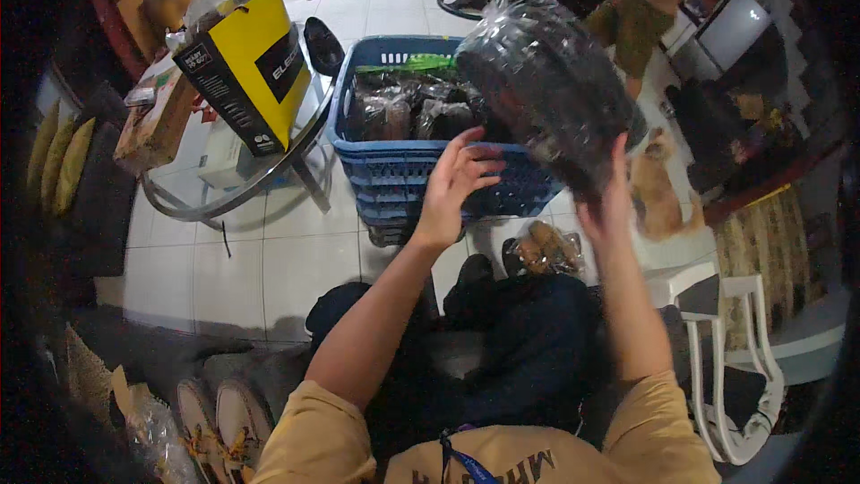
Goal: Tying shoelaces on boat shoes and placing them into plastic bags for storage or shipping.
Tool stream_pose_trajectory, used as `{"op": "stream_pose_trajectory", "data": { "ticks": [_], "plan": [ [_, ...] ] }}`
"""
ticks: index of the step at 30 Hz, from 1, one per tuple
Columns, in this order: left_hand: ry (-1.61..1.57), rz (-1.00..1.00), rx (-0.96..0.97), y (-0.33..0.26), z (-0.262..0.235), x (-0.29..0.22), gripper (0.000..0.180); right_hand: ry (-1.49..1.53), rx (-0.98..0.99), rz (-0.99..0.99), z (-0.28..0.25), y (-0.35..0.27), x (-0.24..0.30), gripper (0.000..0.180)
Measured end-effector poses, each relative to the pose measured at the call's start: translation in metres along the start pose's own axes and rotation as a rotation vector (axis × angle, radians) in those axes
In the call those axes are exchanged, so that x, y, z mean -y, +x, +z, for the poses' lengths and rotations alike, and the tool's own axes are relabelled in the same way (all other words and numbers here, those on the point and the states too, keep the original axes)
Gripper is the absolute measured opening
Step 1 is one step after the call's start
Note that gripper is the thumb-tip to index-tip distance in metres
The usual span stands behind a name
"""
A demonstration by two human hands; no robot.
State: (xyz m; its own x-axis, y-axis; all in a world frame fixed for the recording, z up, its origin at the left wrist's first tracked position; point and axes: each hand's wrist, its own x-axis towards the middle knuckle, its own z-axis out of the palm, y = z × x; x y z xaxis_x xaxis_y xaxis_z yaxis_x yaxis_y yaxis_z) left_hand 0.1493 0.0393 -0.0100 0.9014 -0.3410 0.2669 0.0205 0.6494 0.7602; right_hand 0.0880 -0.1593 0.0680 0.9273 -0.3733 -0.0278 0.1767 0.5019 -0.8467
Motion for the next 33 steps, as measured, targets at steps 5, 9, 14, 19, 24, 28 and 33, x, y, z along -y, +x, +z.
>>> {"op": "stream_pose_trajectory", "data": {
  "ticks": [5, 9, 14, 19, 24, 28, 33],
  "plan": [
    [0.017, 0.142, -0.18, -0.01, -0.007, 0.026, 0.048, 0.0, 0.068, 0.147, -0.011, -0.046, -0.084, 0.061],
    [-0.118, 0.001, -0.179, -0.004, -0.029, -0.006, 0.036, -0.125, 0.145, 0.107, -0.011, -0.035, -0.068, 0.073],
    [-0.043, -0.084, -0.179, -0.007, -0.029, -0.019, 0.049, -0.708, 0.39, 0.089, 0.01, -0.005, -0.047, 0.045],
    [-0.09, -0.146, -0.104, -0.001, -0.033, -0.009, 0.055, -0.389, 0.254, 0.106, -0.011, -0.001, -0.069, 0.045],
    [-0.027, -0.27, -0.08, -0.001, -0.033, -0.017, 0.064, -0.269, 0.255, 0.076, -0.017, -0.001, -0.081, 0.045],
    [0.052, -0.226, -0.069, 0.002, -0.031, -0.012, 0.07, -0.289, 0.21, 0.015, -0.023, 0.001, -0.08, 0.044],
    [0.034, -0.228, -0.071, 0.004, -0.036, -0.012, 0.069, -0.406, 0.162, -0.103, -0.016, -0.005, -0.073, 0.043]
  ]
}}
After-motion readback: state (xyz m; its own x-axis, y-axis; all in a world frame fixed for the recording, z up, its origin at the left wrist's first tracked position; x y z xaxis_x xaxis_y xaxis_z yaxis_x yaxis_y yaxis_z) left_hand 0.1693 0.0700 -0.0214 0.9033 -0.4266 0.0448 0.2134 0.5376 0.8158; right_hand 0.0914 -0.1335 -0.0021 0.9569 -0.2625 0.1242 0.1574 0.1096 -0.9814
